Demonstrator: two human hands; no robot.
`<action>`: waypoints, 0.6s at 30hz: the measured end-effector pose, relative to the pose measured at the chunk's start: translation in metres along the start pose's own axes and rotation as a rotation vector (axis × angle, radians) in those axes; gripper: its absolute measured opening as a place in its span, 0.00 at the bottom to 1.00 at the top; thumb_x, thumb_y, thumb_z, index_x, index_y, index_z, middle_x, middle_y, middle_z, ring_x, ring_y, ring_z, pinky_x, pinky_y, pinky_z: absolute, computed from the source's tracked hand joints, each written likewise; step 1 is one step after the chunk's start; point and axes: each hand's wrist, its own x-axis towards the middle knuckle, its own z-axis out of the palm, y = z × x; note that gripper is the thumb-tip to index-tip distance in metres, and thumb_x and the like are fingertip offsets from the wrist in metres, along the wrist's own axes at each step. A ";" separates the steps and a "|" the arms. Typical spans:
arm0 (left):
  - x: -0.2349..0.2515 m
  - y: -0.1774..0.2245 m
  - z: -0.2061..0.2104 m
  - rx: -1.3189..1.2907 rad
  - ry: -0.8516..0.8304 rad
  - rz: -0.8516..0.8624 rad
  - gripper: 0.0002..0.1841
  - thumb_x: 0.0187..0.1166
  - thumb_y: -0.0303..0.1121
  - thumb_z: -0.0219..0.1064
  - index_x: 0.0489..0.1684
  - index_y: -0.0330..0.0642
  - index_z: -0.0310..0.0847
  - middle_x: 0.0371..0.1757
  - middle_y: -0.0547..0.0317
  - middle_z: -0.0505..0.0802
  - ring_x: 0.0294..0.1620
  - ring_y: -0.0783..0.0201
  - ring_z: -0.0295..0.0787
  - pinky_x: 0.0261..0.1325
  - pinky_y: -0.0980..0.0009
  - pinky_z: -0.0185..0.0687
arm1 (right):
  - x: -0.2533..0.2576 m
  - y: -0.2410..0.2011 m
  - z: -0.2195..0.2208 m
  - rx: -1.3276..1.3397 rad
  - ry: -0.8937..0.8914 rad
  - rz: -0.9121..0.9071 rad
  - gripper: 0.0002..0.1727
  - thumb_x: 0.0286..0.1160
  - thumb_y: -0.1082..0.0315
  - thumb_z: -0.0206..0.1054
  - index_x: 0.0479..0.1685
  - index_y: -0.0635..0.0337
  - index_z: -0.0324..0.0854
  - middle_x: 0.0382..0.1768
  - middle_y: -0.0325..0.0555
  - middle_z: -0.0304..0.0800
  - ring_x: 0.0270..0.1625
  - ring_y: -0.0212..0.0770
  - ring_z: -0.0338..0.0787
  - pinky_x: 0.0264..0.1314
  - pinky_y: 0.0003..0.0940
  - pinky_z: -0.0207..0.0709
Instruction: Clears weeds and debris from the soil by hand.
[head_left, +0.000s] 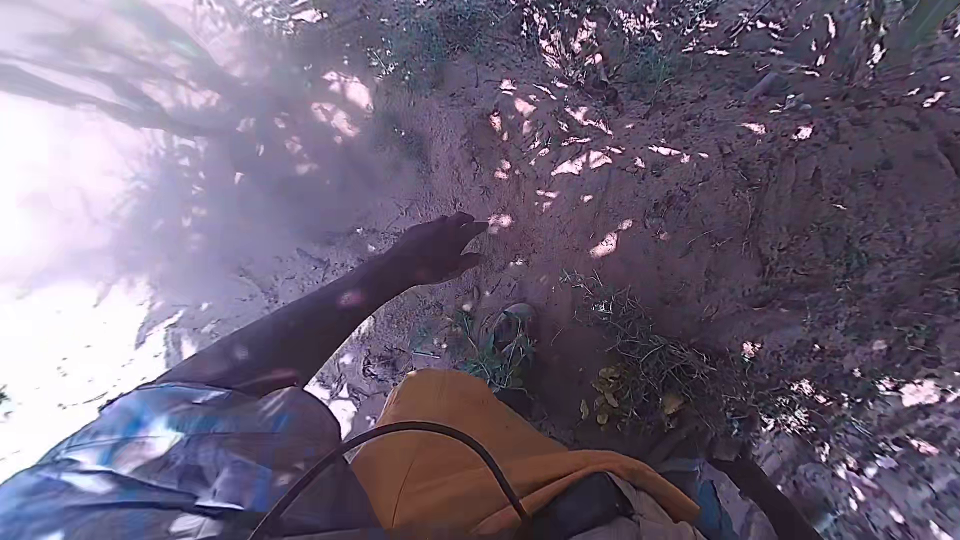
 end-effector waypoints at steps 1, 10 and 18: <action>-0.016 -0.024 0.007 -0.046 0.050 -0.066 0.29 0.88 0.43 0.62 0.84 0.36 0.67 0.79 0.33 0.77 0.75 0.31 0.77 0.70 0.33 0.72 | 0.001 0.001 -0.001 -0.003 -0.014 0.009 0.51 0.75 0.61 0.76 0.90 0.73 0.44 0.82 0.78 0.62 0.82 0.71 0.69 0.80 0.62 0.64; -0.030 -0.020 0.174 -0.335 -0.549 -0.115 0.51 0.78 0.47 0.74 0.97 0.51 0.39 0.82 0.33 0.74 0.80 0.35 0.74 0.80 0.39 0.66 | -0.067 -0.070 -0.111 -0.075 0.340 -0.227 0.22 0.94 0.62 0.50 0.70 0.72 0.78 0.65 0.73 0.83 0.68 0.69 0.84 0.73 0.68 0.68; -0.034 0.052 0.154 -0.032 -0.716 0.050 0.27 0.84 0.34 0.67 0.83 0.42 0.70 0.79 0.40 0.78 0.79 0.39 0.74 0.79 0.44 0.69 | -0.158 -0.260 -0.018 -0.278 0.157 -1.108 0.22 0.90 0.62 0.58 0.76 0.64 0.77 0.68 0.61 0.84 0.66 0.61 0.87 0.66 0.60 0.78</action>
